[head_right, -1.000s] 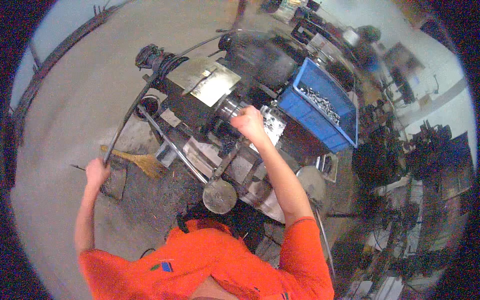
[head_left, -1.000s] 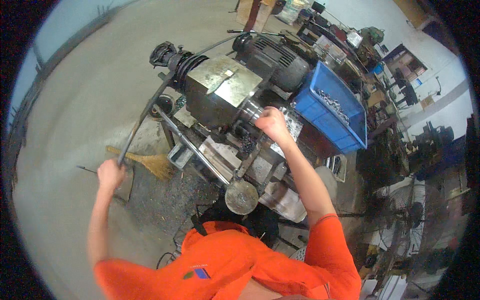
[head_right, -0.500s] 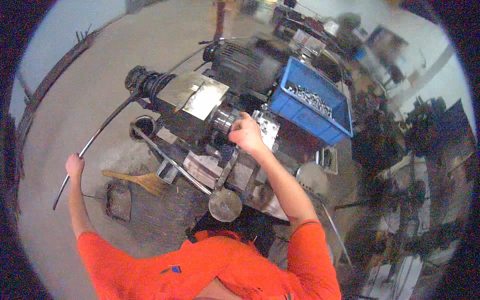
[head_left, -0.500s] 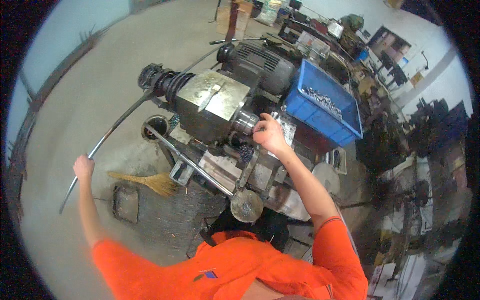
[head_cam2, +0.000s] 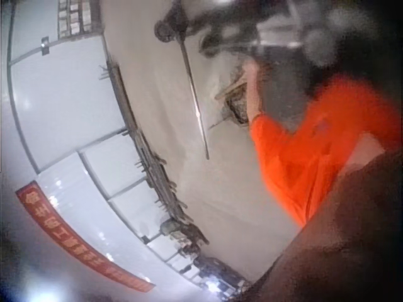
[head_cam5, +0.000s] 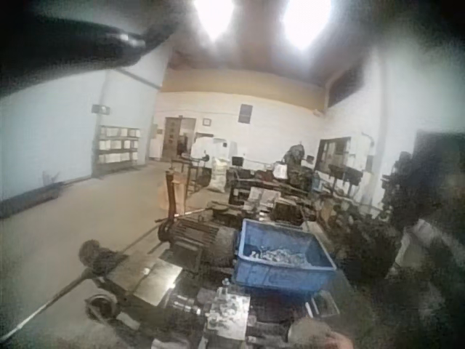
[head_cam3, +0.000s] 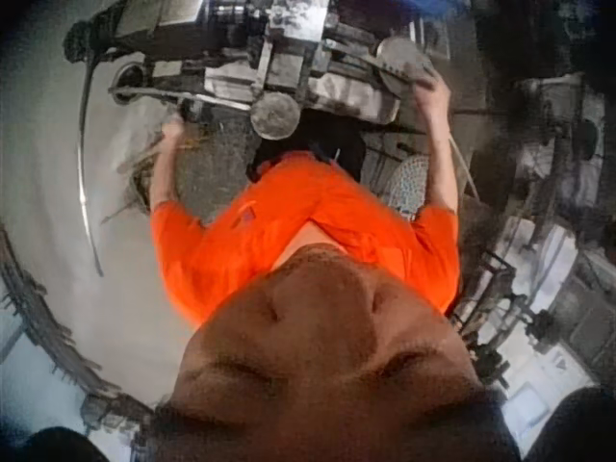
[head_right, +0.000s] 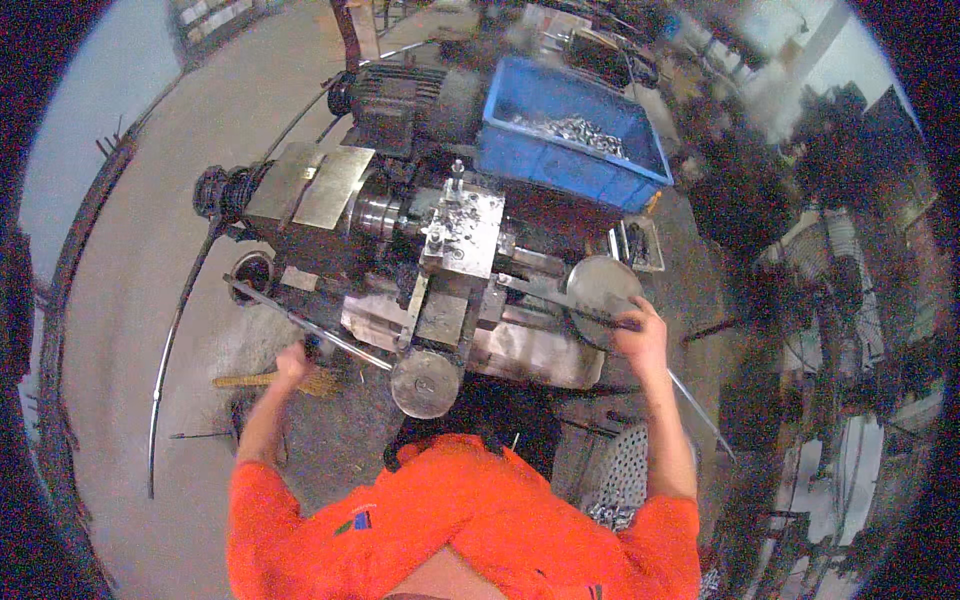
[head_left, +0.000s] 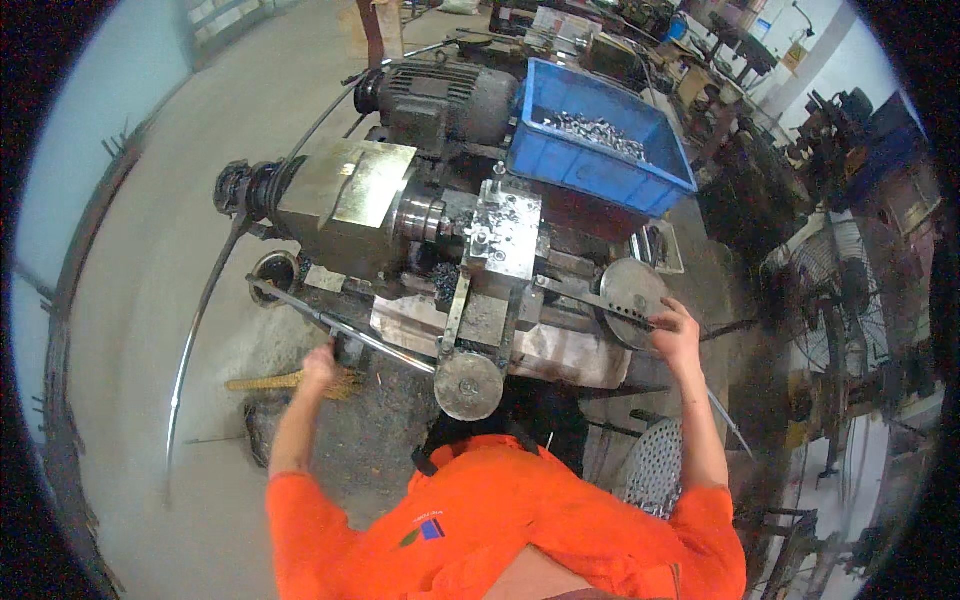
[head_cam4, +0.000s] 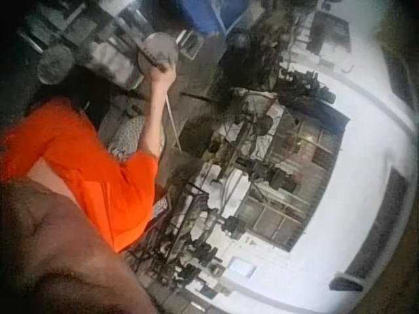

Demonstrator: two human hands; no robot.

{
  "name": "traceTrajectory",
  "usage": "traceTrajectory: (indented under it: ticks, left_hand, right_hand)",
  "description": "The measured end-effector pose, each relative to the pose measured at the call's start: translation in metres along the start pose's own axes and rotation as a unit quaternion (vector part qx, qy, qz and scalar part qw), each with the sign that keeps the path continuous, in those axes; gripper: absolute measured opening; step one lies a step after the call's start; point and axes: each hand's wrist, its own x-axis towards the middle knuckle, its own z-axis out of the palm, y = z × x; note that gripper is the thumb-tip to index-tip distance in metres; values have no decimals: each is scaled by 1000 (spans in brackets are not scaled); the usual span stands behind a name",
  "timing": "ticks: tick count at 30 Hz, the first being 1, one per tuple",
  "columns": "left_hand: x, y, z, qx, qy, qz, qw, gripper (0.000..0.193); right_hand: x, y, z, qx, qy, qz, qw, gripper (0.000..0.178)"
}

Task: The person repeatedly picks small metal parts from a perforated tray and places them into a metal turning machine, then uses a long metal rod to operate the machine. The person continues this cycle of loading parts and operating the machine throughout the clip.

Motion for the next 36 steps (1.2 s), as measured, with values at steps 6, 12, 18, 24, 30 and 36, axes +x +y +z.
traceTrajectory:
  ticks: [6,12,18,24,30,36]
  left_hand:
    - [17,3,-47,152,-27,-30,988,29]
    - [-14,-18,-68,-97,39,-85,991,35]
    - [-24,-21,-124,-470,188,-126,853,40]
    - [-3,36,-139,-506,139,-169,834,47]
    - [7,29,-124,-511,157,-187,824,43]
    - [7,30,-125,-512,158,-187,823,46]
  right_hand:
    - [-45,103,-38,-160,64,37,984,34]
    - [-120,280,-80,-367,-7,253,895,54]
    - [-127,251,-79,-433,-62,325,839,43]
    - [-212,234,-32,-366,-45,302,879,31]
    - [-255,152,18,82,-23,325,942,21]
    - [-256,114,28,123,17,344,931,20]
